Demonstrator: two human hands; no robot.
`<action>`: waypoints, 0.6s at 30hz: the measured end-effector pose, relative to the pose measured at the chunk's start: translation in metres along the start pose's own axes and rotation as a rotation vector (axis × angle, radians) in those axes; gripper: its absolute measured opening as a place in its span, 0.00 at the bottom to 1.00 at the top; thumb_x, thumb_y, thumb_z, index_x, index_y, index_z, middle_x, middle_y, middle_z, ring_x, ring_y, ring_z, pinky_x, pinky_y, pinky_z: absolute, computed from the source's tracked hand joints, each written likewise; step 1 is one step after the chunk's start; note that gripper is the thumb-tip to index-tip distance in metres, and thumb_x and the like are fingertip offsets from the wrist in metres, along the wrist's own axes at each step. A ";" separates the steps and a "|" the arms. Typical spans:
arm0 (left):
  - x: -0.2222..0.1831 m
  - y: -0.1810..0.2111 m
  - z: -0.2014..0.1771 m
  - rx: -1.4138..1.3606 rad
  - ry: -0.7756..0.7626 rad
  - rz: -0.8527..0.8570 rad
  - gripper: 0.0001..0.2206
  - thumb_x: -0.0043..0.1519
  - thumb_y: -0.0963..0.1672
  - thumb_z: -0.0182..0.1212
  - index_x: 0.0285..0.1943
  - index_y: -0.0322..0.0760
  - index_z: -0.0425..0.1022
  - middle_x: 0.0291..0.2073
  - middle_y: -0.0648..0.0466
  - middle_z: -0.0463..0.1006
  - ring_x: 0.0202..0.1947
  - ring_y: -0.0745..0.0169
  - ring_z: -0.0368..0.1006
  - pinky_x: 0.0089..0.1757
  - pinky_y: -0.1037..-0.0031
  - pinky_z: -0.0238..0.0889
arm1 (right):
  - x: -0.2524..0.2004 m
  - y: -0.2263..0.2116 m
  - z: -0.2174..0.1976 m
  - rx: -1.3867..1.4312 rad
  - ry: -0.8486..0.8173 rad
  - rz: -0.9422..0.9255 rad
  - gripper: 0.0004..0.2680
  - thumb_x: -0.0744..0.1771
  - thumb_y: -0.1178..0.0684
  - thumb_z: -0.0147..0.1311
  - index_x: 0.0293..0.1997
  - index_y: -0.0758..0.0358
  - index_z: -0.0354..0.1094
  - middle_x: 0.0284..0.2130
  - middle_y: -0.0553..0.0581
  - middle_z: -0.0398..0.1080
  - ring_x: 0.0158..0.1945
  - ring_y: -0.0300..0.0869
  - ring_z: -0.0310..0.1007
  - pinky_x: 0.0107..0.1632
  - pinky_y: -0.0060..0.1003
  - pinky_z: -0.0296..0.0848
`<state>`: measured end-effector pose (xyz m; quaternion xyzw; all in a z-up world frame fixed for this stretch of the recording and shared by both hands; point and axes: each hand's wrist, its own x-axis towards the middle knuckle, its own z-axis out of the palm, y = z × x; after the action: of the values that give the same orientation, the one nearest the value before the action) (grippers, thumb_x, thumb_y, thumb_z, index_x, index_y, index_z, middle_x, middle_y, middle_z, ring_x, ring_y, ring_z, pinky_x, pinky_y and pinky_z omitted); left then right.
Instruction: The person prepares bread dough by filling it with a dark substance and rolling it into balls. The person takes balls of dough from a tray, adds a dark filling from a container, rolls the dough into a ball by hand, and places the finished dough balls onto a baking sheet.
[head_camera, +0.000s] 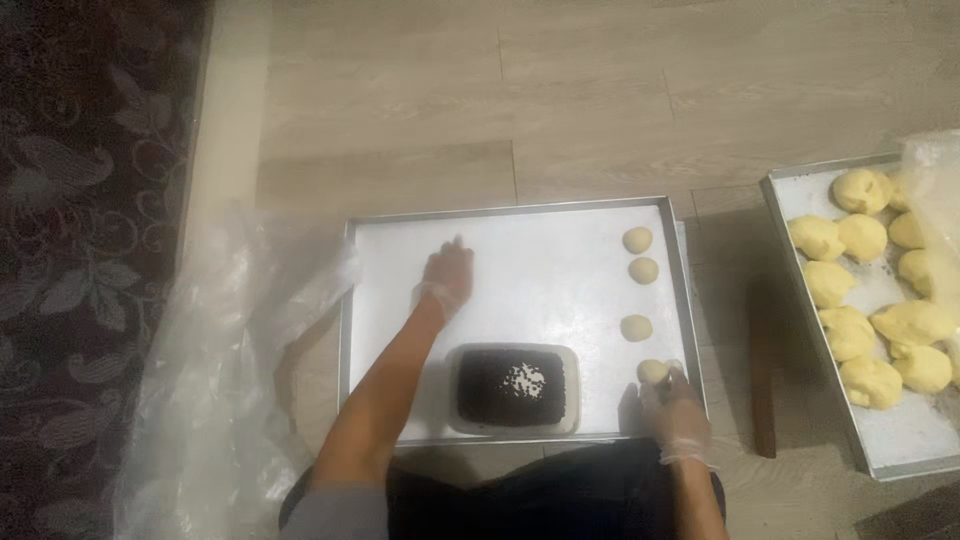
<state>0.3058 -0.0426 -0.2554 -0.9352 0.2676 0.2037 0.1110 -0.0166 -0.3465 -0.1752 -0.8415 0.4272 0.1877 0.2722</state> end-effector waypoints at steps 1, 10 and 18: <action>0.009 -0.008 0.016 -0.175 0.117 -0.093 0.17 0.65 0.40 0.44 0.61 0.41 0.72 0.72 0.44 0.59 0.62 0.45 0.64 0.55 0.55 0.65 | -0.003 -0.004 -0.004 -0.007 -0.023 0.021 0.28 0.65 0.36 0.43 0.77 0.40 0.50 0.65 0.54 0.68 0.64 0.57 0.70 0.61 0.57 0.68; -0.008 -0.029 -0.017 -0.183 0.185 -0.153 0.17 0.65 0.38 0.41 0.58 0.42 0.73 0.82 0.55 0.43 0.52 0.45 0.67 0.46 0.54 0.67 | 0.013 0.011 0.012 -0.029 0.012 0.015 0.29 0.64 0.33 0.44 0.77 0.36 0.49 0.68 0.53 0.64 0.66 0.57 0.69 0.62 0.57 0.67; 0.022 -0.048 0.009 -0.218 0.370 -0.107 0.17 0.62 0.41 0.46 0.59 0.40 0.70 0.74 0.54 0.60 0.45 0.41 0.72 0.42 0.47 0.67 | 0.021 0.019 0.019 -0.084 0.049 0.001 0.29 0.63 0.30 0.46 0.76 0.35 0.51 0.63 0.57 0.70 0.63 0.62 0.72 0.59 0.60 0.70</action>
<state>0.3457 -0.0101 -0.2678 -0.9760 0.2097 0.0502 -0.0309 -0.0220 -0.3566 -0.2069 -0.8563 0.4259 0.1848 0.2261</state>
